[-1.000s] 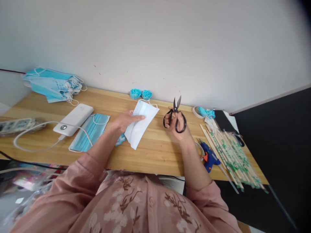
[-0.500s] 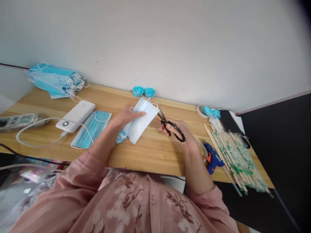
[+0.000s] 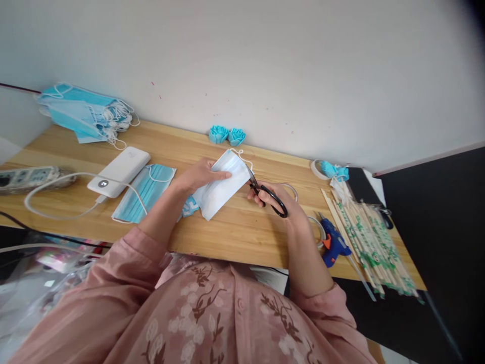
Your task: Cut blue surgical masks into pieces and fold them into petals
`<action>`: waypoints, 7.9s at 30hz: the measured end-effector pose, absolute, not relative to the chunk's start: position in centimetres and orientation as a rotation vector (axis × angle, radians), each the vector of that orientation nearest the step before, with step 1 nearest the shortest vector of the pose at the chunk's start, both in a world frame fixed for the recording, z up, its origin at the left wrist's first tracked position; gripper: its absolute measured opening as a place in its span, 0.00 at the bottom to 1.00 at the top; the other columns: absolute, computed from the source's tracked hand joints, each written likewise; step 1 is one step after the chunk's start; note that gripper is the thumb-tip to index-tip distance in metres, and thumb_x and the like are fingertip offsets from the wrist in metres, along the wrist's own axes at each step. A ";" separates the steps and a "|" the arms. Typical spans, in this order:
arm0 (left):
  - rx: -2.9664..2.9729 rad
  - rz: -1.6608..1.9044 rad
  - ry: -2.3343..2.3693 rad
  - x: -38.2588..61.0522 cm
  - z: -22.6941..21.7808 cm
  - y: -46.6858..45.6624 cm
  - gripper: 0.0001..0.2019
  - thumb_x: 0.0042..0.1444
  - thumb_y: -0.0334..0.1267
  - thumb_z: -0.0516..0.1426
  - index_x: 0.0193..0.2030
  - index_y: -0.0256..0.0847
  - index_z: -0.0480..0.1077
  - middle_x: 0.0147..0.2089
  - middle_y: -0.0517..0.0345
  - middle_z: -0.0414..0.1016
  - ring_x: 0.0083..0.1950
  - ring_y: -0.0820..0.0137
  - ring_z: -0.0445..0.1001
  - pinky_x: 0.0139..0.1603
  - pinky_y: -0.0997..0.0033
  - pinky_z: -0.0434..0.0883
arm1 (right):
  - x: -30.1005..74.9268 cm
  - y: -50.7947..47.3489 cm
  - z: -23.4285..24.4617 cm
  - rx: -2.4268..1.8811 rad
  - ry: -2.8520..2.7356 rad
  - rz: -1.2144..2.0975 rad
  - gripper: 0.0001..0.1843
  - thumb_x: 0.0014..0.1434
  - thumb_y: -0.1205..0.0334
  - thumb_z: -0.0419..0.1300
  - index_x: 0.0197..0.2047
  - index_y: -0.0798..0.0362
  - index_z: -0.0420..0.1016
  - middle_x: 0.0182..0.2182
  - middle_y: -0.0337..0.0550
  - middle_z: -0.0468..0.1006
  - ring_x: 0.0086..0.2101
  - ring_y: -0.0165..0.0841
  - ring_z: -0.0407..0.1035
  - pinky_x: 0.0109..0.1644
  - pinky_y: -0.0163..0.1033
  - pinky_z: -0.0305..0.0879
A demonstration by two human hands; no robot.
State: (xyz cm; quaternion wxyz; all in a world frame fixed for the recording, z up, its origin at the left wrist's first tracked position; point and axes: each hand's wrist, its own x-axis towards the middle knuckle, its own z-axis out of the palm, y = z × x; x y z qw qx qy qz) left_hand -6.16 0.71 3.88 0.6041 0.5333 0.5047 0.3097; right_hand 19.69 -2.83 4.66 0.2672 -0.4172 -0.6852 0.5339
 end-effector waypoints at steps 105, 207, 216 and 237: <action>1.352 0.650 1.044 -5.7 3.8 0.3 0.23 0.43 0.54 0.68 0.37 0.34 0.77 0.33 0.53 0.78 0.30 0.70 0.72 0.29 0.73 0.67 | 19.4 -2.7 4.6 -1.093 -1.984 1.498 0.19 0.58 0.45 0.60 0.32 0.52 0.66 0.26 0.35 0.61 0.26 0.27 0.55 0.30 0.35 0.51; 1.399 0.648 0.990 -5.1 3.8 0.1 0.20 0.44 0.50 0.66 0.34 0.33 0.76 0.29 0.57 0.76 0.28 0.72 0.70 0.27 0.73 0.66 | 19.0 -2.6 3.4 -1.219 -1.912 1.468 0.23 0.52 0.41 0.66 0.33 0.55 0.73 0.21 0.32 0.59 0.20 0.22 0.50 0.23 0.32 0.45; 1.409 0.650 1.001 -5.1 3.6 0.2 0.21 0.44 0.51 0.66 0.34 0.33 0.76 0.29 0.56 0.76 0.27 0.72 0.70 0.26 0.73 0.65 | 18.7 -2.6 3.2 -1.273 -1.823 1.507 0.22 0.50 0.42 0.68 0.30 0.55 0.75 0.18 0.32 0.60 0.18 0.20 0.48 0.21 0.31 0.43; 1.364 0.682 0.922 -5.4 3.4 0.2 0.22 0.48 0.54 0.65 0.39 0.34 0.77 0.34 0.56 0.78 0.30 0.71 0.72 0.31 0.73 0.68 | 18.6 -2.9 3.7 -1.348 -1.719 1.508 0.27 0.48 0.45 0.69 0.43 0.59 0.81 0.18 0.32 0.63 0.17 0.20 0.51 0.20 0.32 0.44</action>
